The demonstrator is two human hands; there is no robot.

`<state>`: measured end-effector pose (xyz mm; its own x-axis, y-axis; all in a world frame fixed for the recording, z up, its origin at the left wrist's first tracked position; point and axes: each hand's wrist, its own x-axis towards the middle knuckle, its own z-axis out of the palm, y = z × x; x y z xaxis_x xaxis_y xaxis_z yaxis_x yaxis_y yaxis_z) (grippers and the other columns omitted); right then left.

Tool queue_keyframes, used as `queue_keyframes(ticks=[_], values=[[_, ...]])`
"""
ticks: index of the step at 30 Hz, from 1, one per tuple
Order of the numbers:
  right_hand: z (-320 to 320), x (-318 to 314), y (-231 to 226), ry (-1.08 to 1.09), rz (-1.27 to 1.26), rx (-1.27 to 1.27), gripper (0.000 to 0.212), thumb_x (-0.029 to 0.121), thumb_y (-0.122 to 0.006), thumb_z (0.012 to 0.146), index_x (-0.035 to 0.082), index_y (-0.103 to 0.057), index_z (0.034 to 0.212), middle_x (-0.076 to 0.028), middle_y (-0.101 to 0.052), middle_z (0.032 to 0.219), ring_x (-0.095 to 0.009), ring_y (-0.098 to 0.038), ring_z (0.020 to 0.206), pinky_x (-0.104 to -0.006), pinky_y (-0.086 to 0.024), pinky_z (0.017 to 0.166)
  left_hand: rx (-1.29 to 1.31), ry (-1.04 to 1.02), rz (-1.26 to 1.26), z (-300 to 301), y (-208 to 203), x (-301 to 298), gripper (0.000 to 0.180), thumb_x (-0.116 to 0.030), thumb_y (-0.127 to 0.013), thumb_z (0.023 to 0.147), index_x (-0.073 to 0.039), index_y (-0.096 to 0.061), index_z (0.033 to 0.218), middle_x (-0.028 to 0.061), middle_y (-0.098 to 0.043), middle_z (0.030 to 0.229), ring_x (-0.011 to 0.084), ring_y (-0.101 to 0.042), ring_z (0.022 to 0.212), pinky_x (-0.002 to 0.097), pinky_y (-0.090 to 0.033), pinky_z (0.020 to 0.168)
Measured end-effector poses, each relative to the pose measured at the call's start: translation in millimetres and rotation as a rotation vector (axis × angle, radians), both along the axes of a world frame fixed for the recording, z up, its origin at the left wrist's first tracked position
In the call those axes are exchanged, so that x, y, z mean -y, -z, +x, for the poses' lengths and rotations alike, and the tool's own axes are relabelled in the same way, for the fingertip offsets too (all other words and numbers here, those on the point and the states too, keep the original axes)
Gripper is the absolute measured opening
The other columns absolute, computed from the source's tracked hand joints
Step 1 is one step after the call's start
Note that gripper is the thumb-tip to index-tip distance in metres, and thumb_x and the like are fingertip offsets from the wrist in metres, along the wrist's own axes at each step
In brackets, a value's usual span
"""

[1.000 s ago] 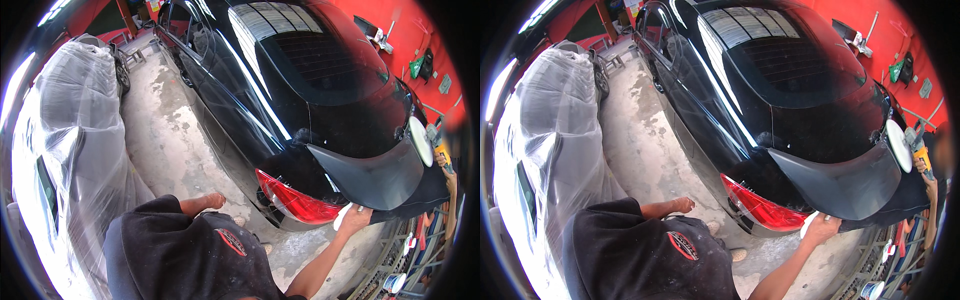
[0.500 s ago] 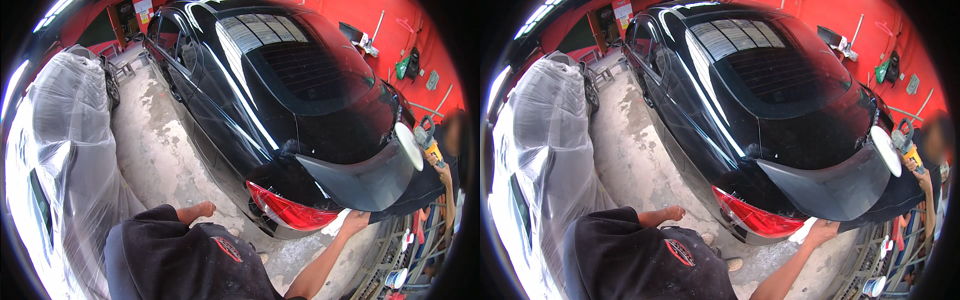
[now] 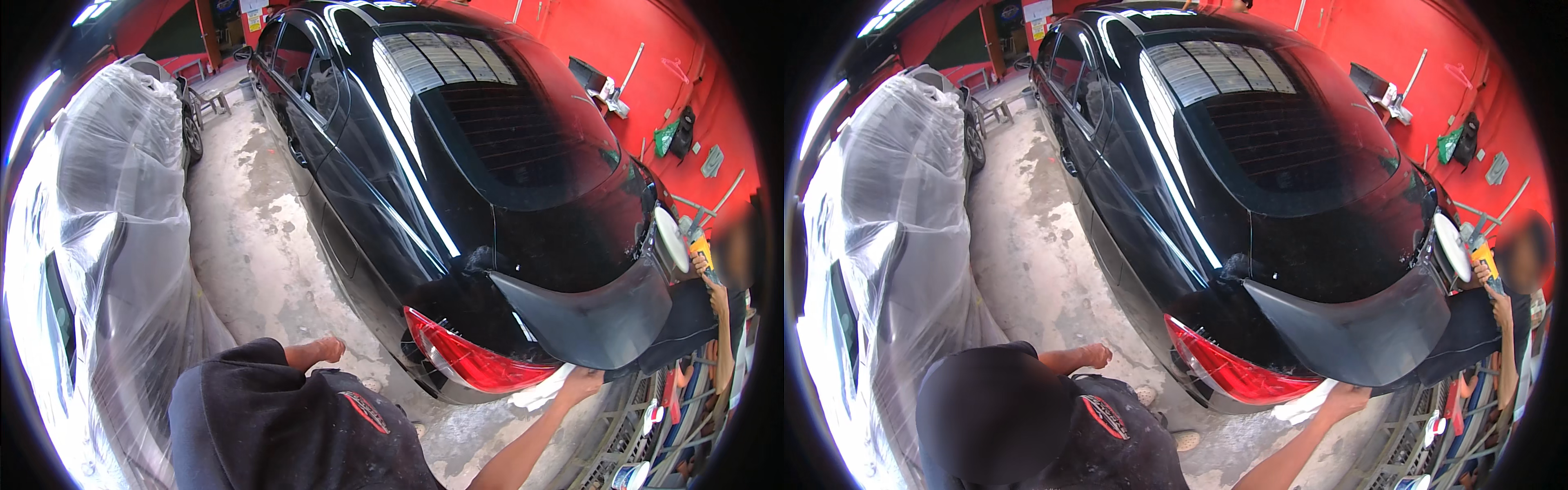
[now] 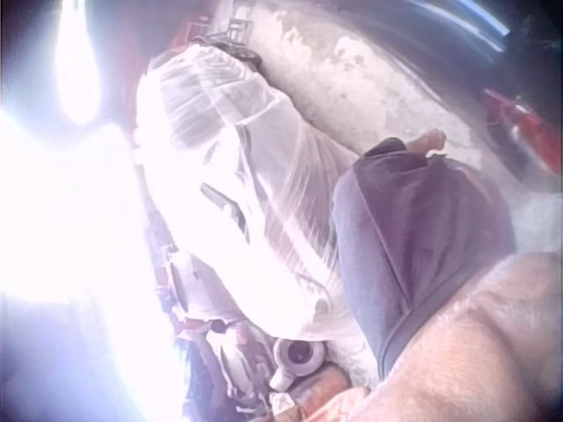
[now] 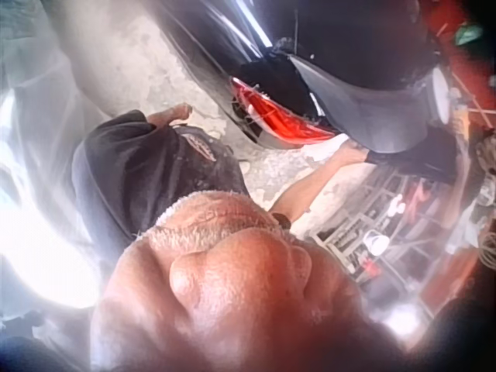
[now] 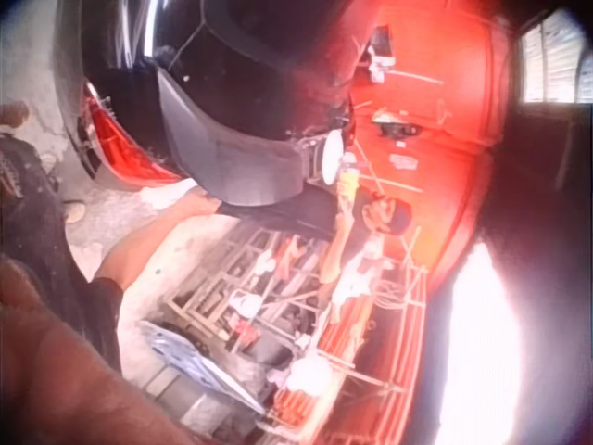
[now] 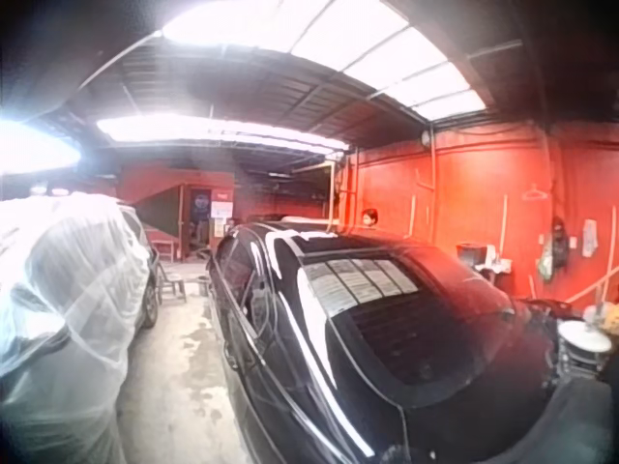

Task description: The person wipes the rear bumper and taillight area of a black car with a white cloth. Another person uses a polishing machine on the trunk while the recorder continues to wipe the rear bumper and license plate area.

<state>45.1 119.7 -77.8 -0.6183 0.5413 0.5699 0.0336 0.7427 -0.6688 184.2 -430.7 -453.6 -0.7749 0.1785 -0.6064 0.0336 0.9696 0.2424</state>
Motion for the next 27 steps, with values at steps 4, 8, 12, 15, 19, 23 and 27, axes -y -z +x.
queue_keyframes(ticks=[4, 8, 12, 15, 19, 23, 27], values=[[5.7, 22.6, -6.8, -0.007, 0.120, -0.120, 0.031, 0.015, -0.065, 0.096, -0.015, -0.067, 0.105, -0.031, -0.071, 0.094, -0.049, -0.068, 0.087, -0.0488, -0.053, 0.075, -0.042, 0.003, 0.039, 7.8, 7.7, 9.4, 0.036, -0.017, -0.059, 0.077, -0.015, -0.072, 0.110, 0.0138, -0.074, 0.107, 0.0342, -0.070, 0.103, 0.0448, -0.056, 0.092], [5.1, 14.9, 0.4, -0.075, 0.069, -0.113, 0.030, 0.014, -0.066, 0.095, -0.015, -0.067, 0.104, -0.031, -0.071, 0.092, -0.048, -0.069, 0.087, -0.0487, -0.053, 0.076, -0.037, 0.063, 0.016, 4.8, 10.5, 4.7, 0.036, -0.017, -0.058, 0.078, -0.015, -0.072, 0.111, 0.0145, -0.074, 0.108, 0.0344, -0.070, 0.103, 0.0452, -0.056, 0.091], [9.0, 26.8, 0.0, -0.076, 0.098, -0.127, 0.030, 0.012, -0.068, 0.093, -0.016, -0.066, 0.102, -0.029, -0.072, 0.090, -0.043, -0.070, 0.084, -0.0462, -0.053, 0.076, -0.039, 0.052, 0.056, -9.6, -9.0, -10.6, 0.033, -0.016, -0.058, 0.079, -0.013, -0.072, 0.109, 0.0147, -0.073, 0.110, 0.0340, -0.069, 0.106, 0.0454, -0.056, 0.091], [7.5, 17.7, -0.9, -0.070, 0.112, -0.070, 0.025, 0.007, -0.065, 0.091, -0.014, -0.066, 0.105, -0.030, -0.071, 0.095, -0.045, -0.069, 0.089, -0.0474, -0.053, 0.079, -0.024, 0.001, 0.088, -11.7, -21.3, -22.4, 0.030, -0.015, -0.057, 0.081, -0.011, -0.073, 0.106, 0.0145, -0.072, 0.114, 0.0340, -0.068, 0.109, 0.0452, -0.055, 0.092], [4.1, 18.4, -2.0, -0.049, -0.080, -0.012, 0.028, 0.006, -0.063, 0.090, -0.014, -0.066, 0.109, -0.033, -0.069, 0.103, -0.050, -0.067, 0.096, -0.0495, -0.051, 0.083, -0.037, 0.019, 0.081, -20.0, -7.3, -18.2, 0.031, -0.015, -0.057, 0.082, -0.013, -0.072, 0.108, 0.0132, -0.072, 0.115, 0.0346, -0.067, 0.111, 0.0458, -0.055, 0.093], [6.4, 24.4, 7.0, -0.095, 0.284, -0.168, 0.026, 0.010, -0.067, 0.091, -0.014, -0.067, 0.101, -0.031, -0.070, 0.090, -0.045, -0.069, 0.086, -0.0480, -0.052, 0.076, -0.052, -0.017, 0.084, -8.0, -2.0, -19.9, 0.030, -0.017, -0.057, 0.083, -0.012, -0.072, 0.108, 0.0133, -0.074, 0.111, 0.0346, -0.069, 0.108, 0.0468, -0.056, 0.092], [0.6, -14.4, 6.1, -0.025, -0.120, 0.092, 0.030, 0.008, -0.066, 0.088, -0.013, -0.066, 0.110, -0.033, -0.068, 0.107, -0.049, -0.066, 0.102, -0.0497, -0.050, 0.088, -0.098, 0.041, 0.102, -1.1, 11.6, -9.1, 0.028, -0.018, -0.057, 0.082, -0.011, -0.073, 0.104, 0.0156, -0.074, 0.104, 0.0356, -0.070, 0.099, 0.0471, -0.056, 0.088]])
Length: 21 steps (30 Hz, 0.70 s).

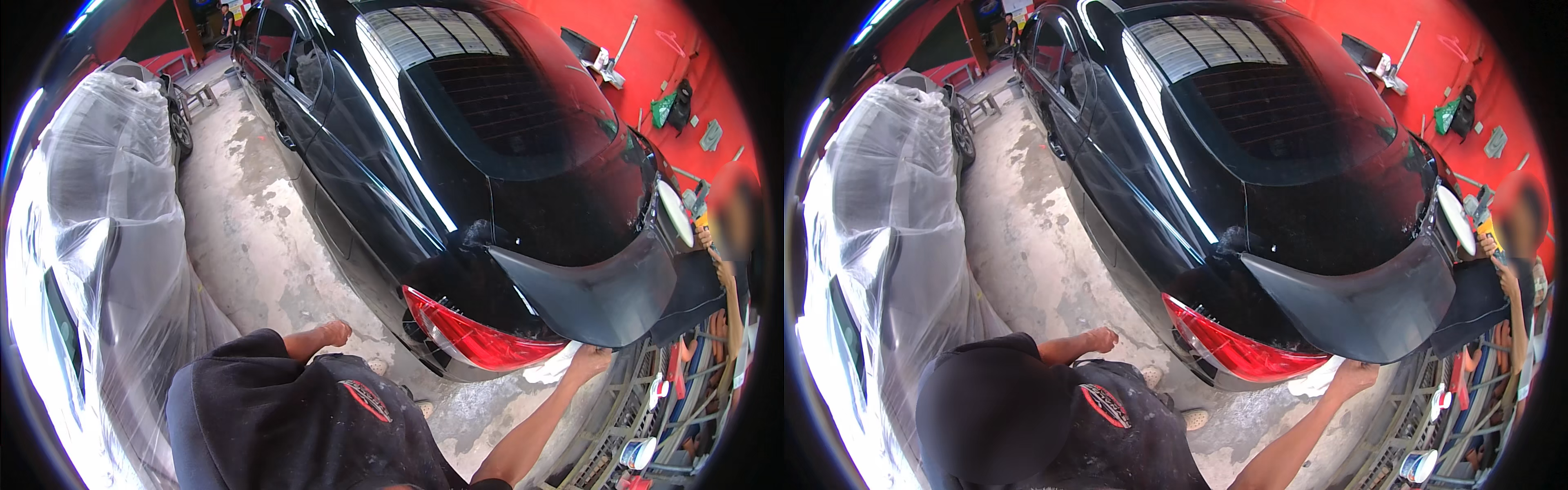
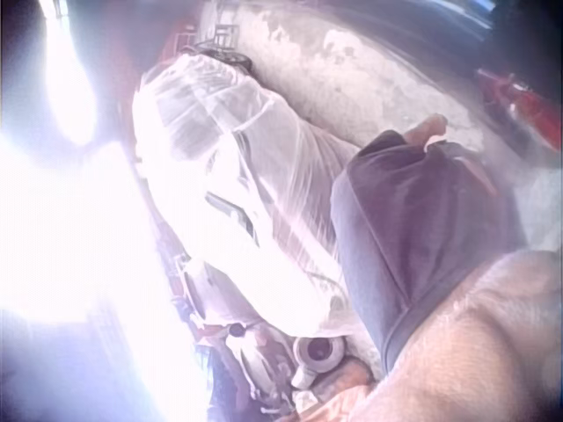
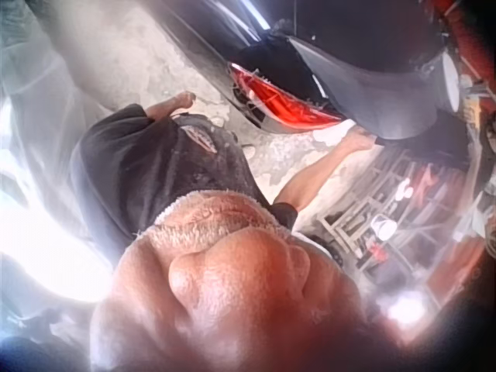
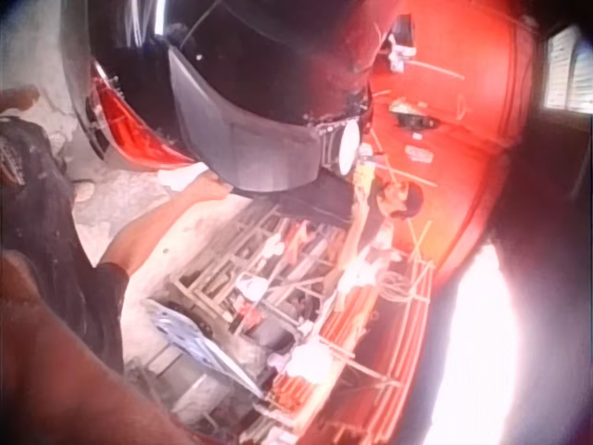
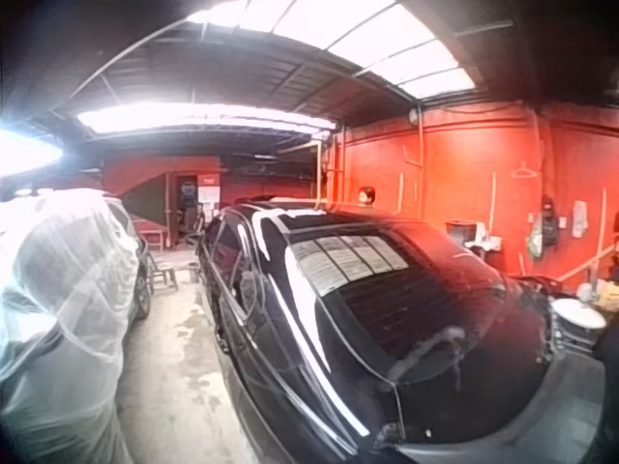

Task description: The person wipes the rear bumper and taillight area of a black car with a white cloth. Another person uses a polishing machine on the trunk while the recorder continues to wipe the rear bumper and license plate area.

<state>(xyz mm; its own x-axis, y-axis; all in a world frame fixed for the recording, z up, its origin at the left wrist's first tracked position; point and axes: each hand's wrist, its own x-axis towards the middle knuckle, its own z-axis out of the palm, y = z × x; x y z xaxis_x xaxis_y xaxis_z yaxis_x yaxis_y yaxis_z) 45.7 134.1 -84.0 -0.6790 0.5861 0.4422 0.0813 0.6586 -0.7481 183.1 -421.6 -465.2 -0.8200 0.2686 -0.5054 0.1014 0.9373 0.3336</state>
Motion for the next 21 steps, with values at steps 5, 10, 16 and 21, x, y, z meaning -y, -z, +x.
queue_keyframes(ticks=[5, 10, 16, 21], values=[[9.9, 39.5, -6.7, -0.081, 0.223, -0.214, 0.025, 0.009, -0.066, 0.089, -0.014, -0.066, 0.099, -0.031, -0.069, 0.094, -0.048, -0.068, 0.089, -0.0500, -0.051, 0.079, -0.095, 0.072, 0.011, 18.2, 43.2, 35.1, 0.023, -0.021, -0.058, 0.080, -0.011, -0.074, 0.092, 0.0173, -0.074, 0.093, 0.0378, -0.073, 0.084, 0.0488, -0.059, 0.077], [2.7, 26.3, -4.6, 0.000, 0.124, -0.108, 0.029, 0.012, -0.066, 0.090, -0.015, -0.065, 0.101, -0.035, -0.067, 0.098, -0.052, -0.065, 0.092, -0.0510, -0.051, 0.079, 0.048, 0.010, -0.066, 13.0, 16.5, 21.7, 0.031, -0.018, -0.057, 0.080, -0.015, -0.073, 0.106, 0.0127, -0.074, 0.108, 0.0337, -0.071, 0.103, 0.0475, -0.057, 0.088], [3.5, 18.1, -1.4, -0.050, 0.070, -0.126, 0.029, 0.010, -0.067, 0.087, -0.017, -0.062, 0.096, -0.036, -0.066, 0.095, -0.053, -0.064, 0.092, -0.0508, -0.051, 0.080, 0.006, 0.016, -0.061, -30.6, 2.2, -6.7, 0.028, -0.018, -0.057, 0.081, -0.010, -0.072, 0.104, 0.0169, -0.074, 0.106, 0.0355, -0.071, 0.102, 0.0458, -0.056, 0.091], [4.8, 23.9, 20.7, -0.108, 0.159, -0.156, 0.022, 0.004, -0.066, 0.083, -0.013, -0.065, 0.098, -0.032, -0.069, 0.093, -0.048, -0.067, 0.090, -0.0461, -0.052, 0.080, -0.084, 0.177, 0.042, -21.8, 11.4, 3.6, 0.027, -0.018, -0.058, 0.081, -0.008, -0.072, 0.103, 0.0187, -0.073, 0.106, 0.0352, -0.070, 0.101, 0.0446, -0.056, 0.091]])
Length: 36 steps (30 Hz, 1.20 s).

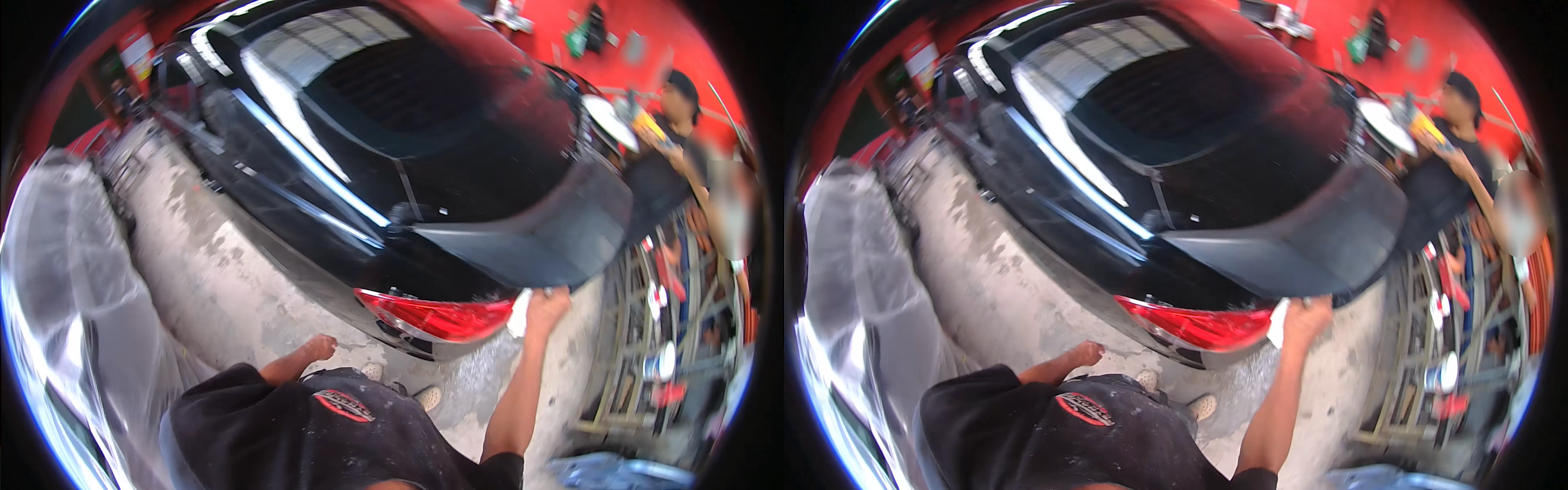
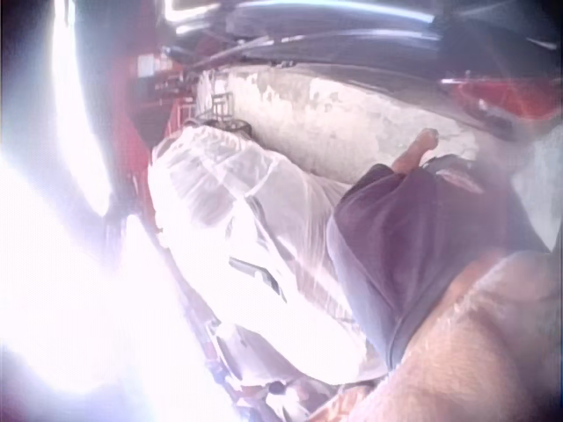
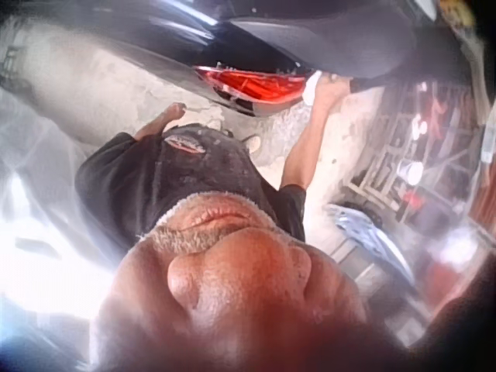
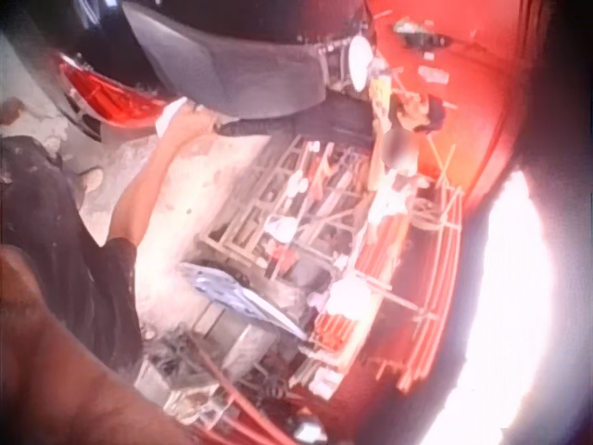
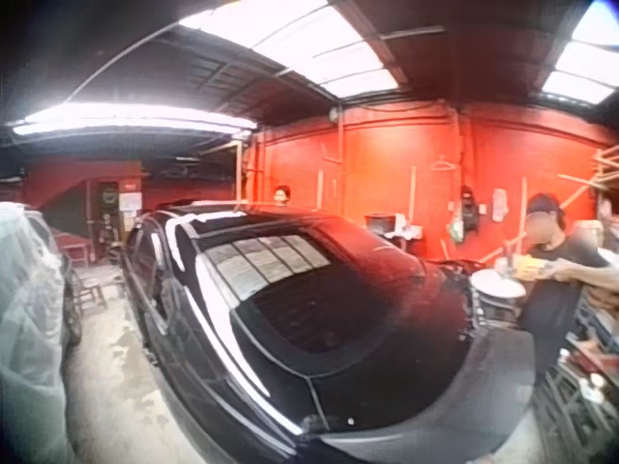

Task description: The person wipes the rear bumper and taillight area of a black car with a white cloth. Another person uses a polishing machine on the trunk while the recorder continues to wipe the rear bumper and license plate area.

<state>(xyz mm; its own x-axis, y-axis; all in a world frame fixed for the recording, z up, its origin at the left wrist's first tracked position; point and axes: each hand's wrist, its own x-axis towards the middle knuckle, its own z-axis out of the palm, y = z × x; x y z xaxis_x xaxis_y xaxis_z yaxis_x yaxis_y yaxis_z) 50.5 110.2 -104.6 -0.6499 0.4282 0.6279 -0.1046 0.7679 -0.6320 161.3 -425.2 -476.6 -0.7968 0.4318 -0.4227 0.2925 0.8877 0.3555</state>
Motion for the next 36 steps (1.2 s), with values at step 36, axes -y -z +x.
queue_keyframes(ticks=[36], values=[[3.1, 18.4, -32.4, 0.008, 0.136, -0.095, 0.019, -0.001, -0.067, 0.080, -0.008, -0.065, 0.098, -0.028, -0.067, 0.095, -0.049, -0.065, 0.091, -0.0482, -0.051, 0.077, 0.074, -0.053, 0.004, 5.3, 9.7, 19.6, 0.029, -0.021, -0.055, 0.087, -0.010, -0.075, 0.104, 0.0176, -0.073, 0.110, 0.0343, -0.069, 0.107, 0.0435, -0.054, 0.096]])
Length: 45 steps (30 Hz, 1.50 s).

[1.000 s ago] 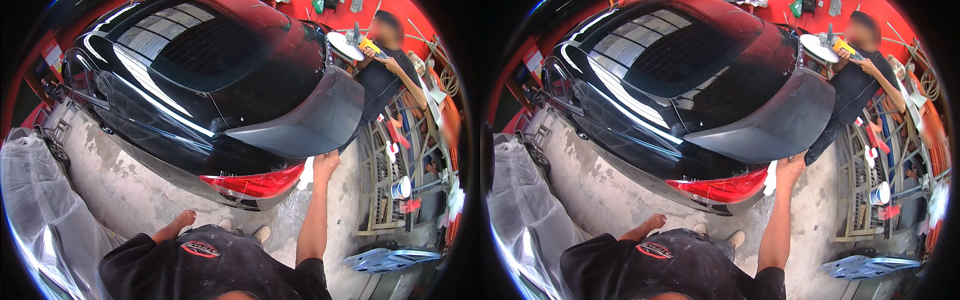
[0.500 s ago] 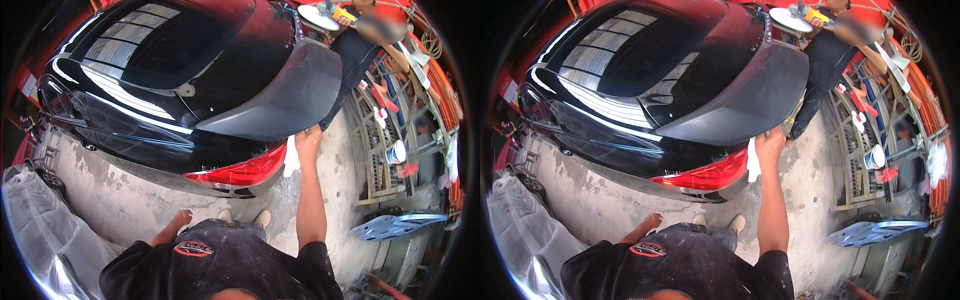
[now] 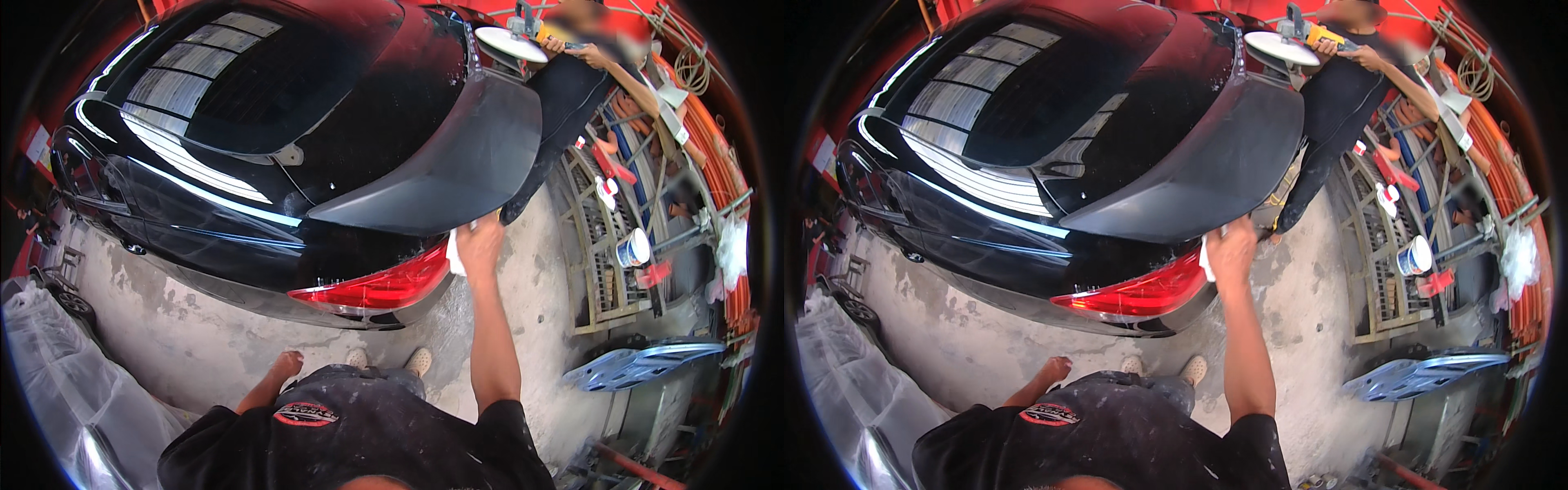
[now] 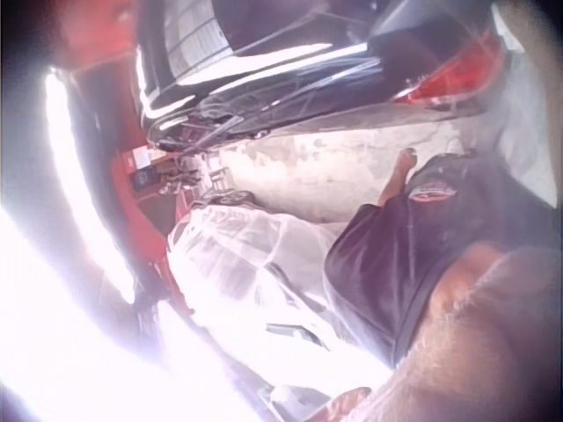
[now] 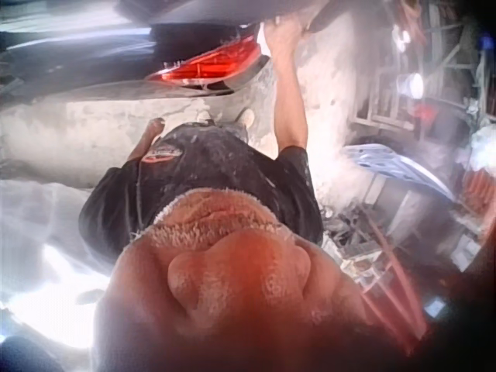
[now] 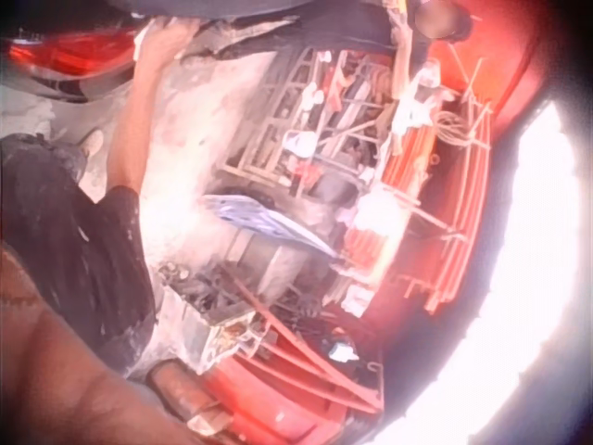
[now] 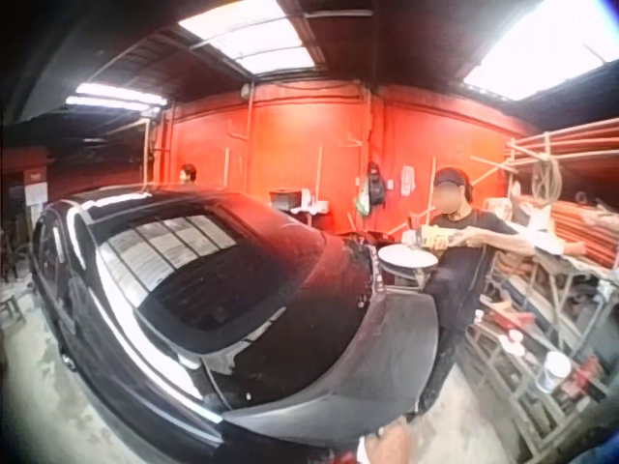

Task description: The person wipes the rear bumper and taillight area of a black car with a white cloth. Another person uses a polishing machine on the trunk while the recorder continues to wipe the rear bumper and license plate area.

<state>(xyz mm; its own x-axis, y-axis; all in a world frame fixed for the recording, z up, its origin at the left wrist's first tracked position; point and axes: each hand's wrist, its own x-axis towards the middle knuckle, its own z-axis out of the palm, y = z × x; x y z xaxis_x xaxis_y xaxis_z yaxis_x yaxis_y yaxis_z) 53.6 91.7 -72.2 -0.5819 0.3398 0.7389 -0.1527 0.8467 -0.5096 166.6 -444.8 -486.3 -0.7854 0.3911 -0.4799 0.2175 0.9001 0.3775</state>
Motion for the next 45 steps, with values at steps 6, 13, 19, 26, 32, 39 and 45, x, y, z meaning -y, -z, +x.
queue_keyframes(ticks=[6, 13, 19, 26, 32, 39, 45], values=[[-4.8, -17.7, 1.9, 0.025, -0.229, 0.066, 0.017, -0.003, -0.067, 0.079, -0.008, -0.066, 0.094, -0.028, -0.068, 0.092, -0.047, -0.066, 0.087, -0.0464, -0.051, 0.075, 0.034, 0.002, -0.042, 5.2, 12.6, 8.5, 0.029, -0.021, -0.054, 0.087, -0.011, -0.075, 0.104, 0.0191, -0.073, 0.107, 0.0366, -0.069, 0.104, 0.0452, -0.055, 0.094], [-2.0, -16.2, -5.1, 0.075, -0.257, 0.150, 0.016, -0.003, -0.067, 0.079, -0.007, -0.067, 0.095, -0.027, -0.068, 0.091, -0.046, -0.067, 0.087, -0.0466, -0.051, 0.076, 0.037, -0.018, -0.014, -7.9, -10.4, -20.0, 0.030, -0.023, -0.056, 0.086, -0.012, -0.074, 0.107, 0.0149, -0.073, 0.112, 0.0337, -0.070, 0.105, 0.0432, -0.055, 0.094], [3.5, 4.7, 0.9, 0.014, -0.095, 0.069, 0.020, 0.000, -0.067, 0.080, -0.008, -0.067, 0.098, -0.029, -0.068, 0.095, -0.049, -0.066, 0.091, -0.0469, -0.050, 0.078, -0.001, 0.043, 0.002, -6.3, -5.2, -19.2, 0.026, -0.020, -0.059, 0.085, -0.012, -0.075, 0.104, 0.0144, -0.074, 0.108, 0.0327, -0.070, 0.104, 0.0415, -0.054, 0.095], [0.5, -8.1, -2.1, 0.034, -0.119, 0.093, 0.018, 0.000, -0.067, 0.079, -0.009, -0.066, 0.095, -0.029, -0.068, 0.093, -0.048, -0.066, 0.091, -0.0481, -0.051, 0.077, 0.030, 0.070, -0.040, -9.3, 12.6, -7.6, 0.029, -0.021, -0.054, 0.087, -0.011, -0.075, 0.105, 0.0122, -0.073, 0.114, 0.0294, -0.070, 0.106, 0.0413, -0.055, 0.095], [-4.8, -28.6, 7.5, 0.077, -0.172, 0.167, 0.020, -0.001, -0.066, 0.080, -0.008, -0.066, 0.099, -0.030, -0.068, 0.094, -0.049, -0.066, 0.093, -0.0479, -0.052, 0.081, 0.009, 0.115, -0.089, -9.9, 20.4, -6.2, 0.029, -0.022, -0.054, 0.087, -0.012, -0.075, 0.104, 0.0122, -0.073, 0.114, 0.0291, -0.069, 0.107, 0.0402, -0.054, 0.096], [0.2, -6.4, 4.2, -0.001, -0.014, 0.069, 0.019, -0.001, -0.066, 0.080, -0.007, -0.067, 0.097, -0.029, -0.069, 0.088, -0.048, -0.069, 0.088, -0.0457, -0.053, 0.075, 0.021, -0.008, 0.041, -4.2, 26.2, -6.6, 0.030, -0.019, -0.057, 0.081, -0.009, -0.076, 0.102, 0.0184, -0.074, 0.104, 0.0362, -0.070, 0.103, 0.0432, -0.054, 0.096], [1.6, 2.2, 2.7, 0.007, -0.111, 0.123, 0.018, 0.002, -0.070, 0.081, -0.009, -0.068, 0.096, -0.030, -0.070, 0.092, -0.046, -0.070, 0.091, -0.0446, -0.053, 0.078, 0.003, -0.022, 0.048, -8.2, 9.7, -19.9, 0.029, -0.020, -0.056, 0.082, -0.010, -0.076, 0.102, 0.0187, -0.074, 0.104, 0.0351, -0.070, 0.103, 0.0425, -0.055, 0.095]])
